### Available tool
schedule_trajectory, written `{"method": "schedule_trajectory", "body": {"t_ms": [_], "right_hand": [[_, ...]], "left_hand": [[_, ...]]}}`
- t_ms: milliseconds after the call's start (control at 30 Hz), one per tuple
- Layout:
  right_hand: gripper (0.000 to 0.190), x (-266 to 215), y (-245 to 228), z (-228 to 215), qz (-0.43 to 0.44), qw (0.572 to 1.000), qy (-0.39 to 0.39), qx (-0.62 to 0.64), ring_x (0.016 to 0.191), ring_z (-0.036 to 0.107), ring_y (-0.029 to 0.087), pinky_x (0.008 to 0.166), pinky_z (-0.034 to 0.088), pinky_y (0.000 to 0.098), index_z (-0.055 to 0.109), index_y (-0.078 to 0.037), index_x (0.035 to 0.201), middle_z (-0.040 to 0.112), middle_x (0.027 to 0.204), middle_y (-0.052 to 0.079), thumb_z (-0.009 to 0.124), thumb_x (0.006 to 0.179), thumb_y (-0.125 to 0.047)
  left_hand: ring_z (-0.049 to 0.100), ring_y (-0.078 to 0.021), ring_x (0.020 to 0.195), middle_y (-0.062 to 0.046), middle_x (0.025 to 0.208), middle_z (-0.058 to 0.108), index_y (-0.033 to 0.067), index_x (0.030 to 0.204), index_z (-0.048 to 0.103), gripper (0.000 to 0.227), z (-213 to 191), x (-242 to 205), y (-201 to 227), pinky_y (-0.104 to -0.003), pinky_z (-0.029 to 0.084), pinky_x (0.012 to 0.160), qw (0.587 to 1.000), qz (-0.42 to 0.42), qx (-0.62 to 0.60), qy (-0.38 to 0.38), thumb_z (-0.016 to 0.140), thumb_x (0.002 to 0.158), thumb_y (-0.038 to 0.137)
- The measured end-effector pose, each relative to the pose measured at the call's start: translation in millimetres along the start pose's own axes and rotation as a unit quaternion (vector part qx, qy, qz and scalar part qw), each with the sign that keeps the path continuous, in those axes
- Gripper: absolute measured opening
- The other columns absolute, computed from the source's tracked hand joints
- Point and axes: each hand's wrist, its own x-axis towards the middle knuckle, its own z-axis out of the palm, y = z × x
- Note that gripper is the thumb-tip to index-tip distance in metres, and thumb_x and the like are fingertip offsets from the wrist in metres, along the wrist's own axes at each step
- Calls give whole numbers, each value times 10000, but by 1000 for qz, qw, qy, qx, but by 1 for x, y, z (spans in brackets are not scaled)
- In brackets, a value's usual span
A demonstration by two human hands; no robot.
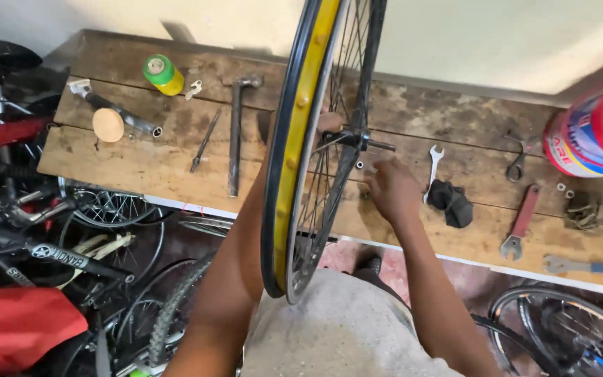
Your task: The person is adjusting a bicycle wheel axle by applying grease to the hub, installing the axle, tightening the nuts with a wrench, and checking the alignment with a level.
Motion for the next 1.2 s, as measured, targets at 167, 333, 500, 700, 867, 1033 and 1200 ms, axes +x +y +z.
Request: {"method": "schedule_trajectory", "body": {"t_ms": [167, 333, 500, 700, 867, 1033, 1200], "right_hand": [[360, 16, -23, 11, -8, 999, -5, -37, 1053, 629, 345, 859, 542, 462, 666, -158, 1158, 612, 1069, 86, 711, 821, -277], [294, 34, -3, 44, -34, 994, -51, -90, 1008, 622, 374, 801, 558, 522, 686, -129, 1066, 592, 1065, 104, 615, 828, -288], [195, 30, -16, 32, -70, 989, -15, -126, 912, 661, 365, 716, 566, 494, 648, -110, 930, 616, 895, 98, 508, 850, -219], [143, 15, -13, -18, 19, 996, 37, 80, 781, 675, 332, 692, 528, 458, 657, -159, 950, 658, 776, 84, 693, 851, -256], [211, -10, 1, -69, 60, 843, 82, 528, 751, 563, 111, 632, 476, 212, 598, -50, 1030, 611, 867, 42, 717, 856, -48], [243, -36, -33, -129, 37, 833, 121, 538, 831, 604, 117, 657, 485, 192, 605, -31, 1105, 642, 944, 73, 710, 888, -62], [212, -37, -46, -137, -34, 887, 136, 440, 802, 614, 122, 748, 514, 247, 646, -5, 1079, 667, 917, 83, 720, 882, 22]], "left_hand": [[640, -391, 1011, -168, 1028, 662, 44, 1055, 672, 306, 19, -10, 27, -516, 524, 915, 990, 3, 98, 99, 510, 889, 244], [648, -386, 1023, -141, 1037, 694, 102, 1039, 717, 376, 49, -23, 52, -530, 512, 910, 961, 6, 174, 214, 461, 874, 322], [706, -128, 947, 171, 863, 719, 387, 828, 727, 164, 75, -35, 83, -320, 572, 852, 913, -124, 247, 299, 617, 751, 481], [706, -221, 962, 44, 831, 734, 294, 764, 728, 107, 93, -67, 125, -381, 572, 824, 936, -115, 147, 299, 705, 732, 394], [666, -345, 1041, -89, 942, 733, 192, 929, 740, 221, 79, -53, 112, -479, 535, 892, 941, -88, 168, 281, 654, 799, 349], [632, -399, 1090, -154, 999, 721, 150, 995, 737, 281, 86, -48, 120, -525, 512, 916, 950, -65, 183, 246, 616, 839, 350], [634, -382, 1098, -139, 1006, 727, 167, 986, 746, 283, 98, -70, 151, -485, 518, 915, 952, -81, 182, 231, 610, 815, 347]]}}
